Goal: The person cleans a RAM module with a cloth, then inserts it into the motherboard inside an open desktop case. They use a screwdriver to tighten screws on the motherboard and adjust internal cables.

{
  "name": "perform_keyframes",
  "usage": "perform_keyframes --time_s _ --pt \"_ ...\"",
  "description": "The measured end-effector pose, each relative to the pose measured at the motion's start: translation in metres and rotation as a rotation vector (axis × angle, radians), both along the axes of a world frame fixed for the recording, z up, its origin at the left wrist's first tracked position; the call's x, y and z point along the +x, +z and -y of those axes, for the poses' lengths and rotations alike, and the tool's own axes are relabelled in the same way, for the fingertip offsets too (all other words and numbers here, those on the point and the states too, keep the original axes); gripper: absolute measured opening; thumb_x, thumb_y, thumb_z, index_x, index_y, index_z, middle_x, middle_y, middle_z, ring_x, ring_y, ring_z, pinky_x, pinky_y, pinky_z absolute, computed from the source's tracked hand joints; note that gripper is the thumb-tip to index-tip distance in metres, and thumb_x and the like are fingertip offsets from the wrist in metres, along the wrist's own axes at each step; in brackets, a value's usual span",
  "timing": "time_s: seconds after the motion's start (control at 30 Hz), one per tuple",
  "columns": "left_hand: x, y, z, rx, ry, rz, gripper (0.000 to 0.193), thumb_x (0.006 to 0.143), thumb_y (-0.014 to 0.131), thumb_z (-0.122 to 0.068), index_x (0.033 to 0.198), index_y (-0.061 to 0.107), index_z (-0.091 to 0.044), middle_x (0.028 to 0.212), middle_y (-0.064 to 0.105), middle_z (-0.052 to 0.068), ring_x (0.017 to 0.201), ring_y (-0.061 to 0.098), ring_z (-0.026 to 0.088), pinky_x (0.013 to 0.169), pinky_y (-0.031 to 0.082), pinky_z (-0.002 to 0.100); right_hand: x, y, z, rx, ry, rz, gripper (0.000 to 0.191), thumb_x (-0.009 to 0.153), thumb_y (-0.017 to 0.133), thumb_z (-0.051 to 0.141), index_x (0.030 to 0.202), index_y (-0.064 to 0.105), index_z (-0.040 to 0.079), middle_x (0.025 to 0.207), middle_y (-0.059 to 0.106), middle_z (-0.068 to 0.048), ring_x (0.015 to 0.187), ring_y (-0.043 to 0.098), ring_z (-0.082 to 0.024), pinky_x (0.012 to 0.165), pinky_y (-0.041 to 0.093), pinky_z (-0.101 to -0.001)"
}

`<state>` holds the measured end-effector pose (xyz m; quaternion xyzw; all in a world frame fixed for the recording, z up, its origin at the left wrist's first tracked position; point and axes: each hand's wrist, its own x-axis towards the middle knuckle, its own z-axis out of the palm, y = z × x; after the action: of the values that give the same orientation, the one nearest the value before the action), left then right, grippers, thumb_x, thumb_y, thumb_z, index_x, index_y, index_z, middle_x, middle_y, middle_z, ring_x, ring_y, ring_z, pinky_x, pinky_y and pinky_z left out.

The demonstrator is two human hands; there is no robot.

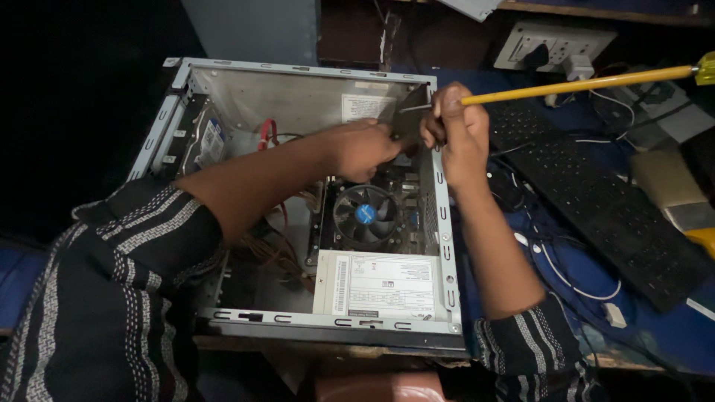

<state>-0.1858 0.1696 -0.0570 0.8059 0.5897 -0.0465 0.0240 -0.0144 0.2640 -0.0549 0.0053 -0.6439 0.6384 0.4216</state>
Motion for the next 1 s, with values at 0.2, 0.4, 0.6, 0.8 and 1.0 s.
perform_keyframes --time_s 0.2,0.4,0.6,0.8,1.0 --pt "-0.001 -0.004 -0.002 -0.029 0.047 0.079 0.048 0.076 0.077 -0.009 0.117 0.057 0.005 0.090 0.072 0.019 0.093 0.072 0.036 0.086 0.057 0.046 0.001 0.002 0.001 0.029 -0.020 0.015 0.043 0.115 0.049 0.043 0.090 0.048 0.008 0.071 0.038 0.001 0.060 0.040 -0.010 0.058 0.037 -0.0268" --pt "0.005 0.000 0.001 -0.054 0.096 0.173 0.060 0.076 0.075 -0.002 0.128 0.047 0.009 0.085 0.071 0.019 0.087 0.073 0.034 0.078 0.059 0.041 0.001 0.003 0.003 0.024 -0.018 0.002 0.043 0.114 0.050 0.044 0.090 0.048 0.008 0.075 0.039 0.000 0.061 0.038 -0.010 0.058 0.037 -0.0269" --pt "0.012 0.008 0.003 -0.173 0.180 0.113 0.074 0.082 0.074 -0.006 0.143 0.035 0.008 0.084 0.071 0.017 0.081 0.073 0.029 0.075 0.060 0.037 0.002 0.005 0.005 0.058 -0.049 0.037 0.045 0.112 0.049 0.048 0.089 0.047 0.009 0.070 0.038 0.002 0.059 0.039 -0.009 0.057 0.037 -0.0260" --pt "0.001 0.002 -0.003 -0.173 0.220 0.303 0.045 0.086 0.072 -0.010 0.121 0.049 0.007 0.087 0.069 0.016 0.080 0.073 0.027 0.069 0.061 0.037 0.001 0.005 0.005 0.025 -0.023 0.018 0.045 0.112 0.051 0.047 0.091 0.048 0.009 0.069 0.036 0.002 0.060 0.037 -0.010 0.058 0.036 -0.0266" --pt "-0.015 -0.007 -0.010 -0.054 0.155 0.295 0.020 0.080 0.070 -0.005 0.096 0.061 0.003 0.089 0.070 0.017 0.086 0.072 0.030 0.075 0.058 0.042 0.001 0.004 0.005 0.018 -0.008 0.005 0.044 0.113 0.050 0.046 0.091 0.047 0.008 0.072 0.037 0.001 0.062 0.037 -0.010 0.059 0.036 -0.0269"
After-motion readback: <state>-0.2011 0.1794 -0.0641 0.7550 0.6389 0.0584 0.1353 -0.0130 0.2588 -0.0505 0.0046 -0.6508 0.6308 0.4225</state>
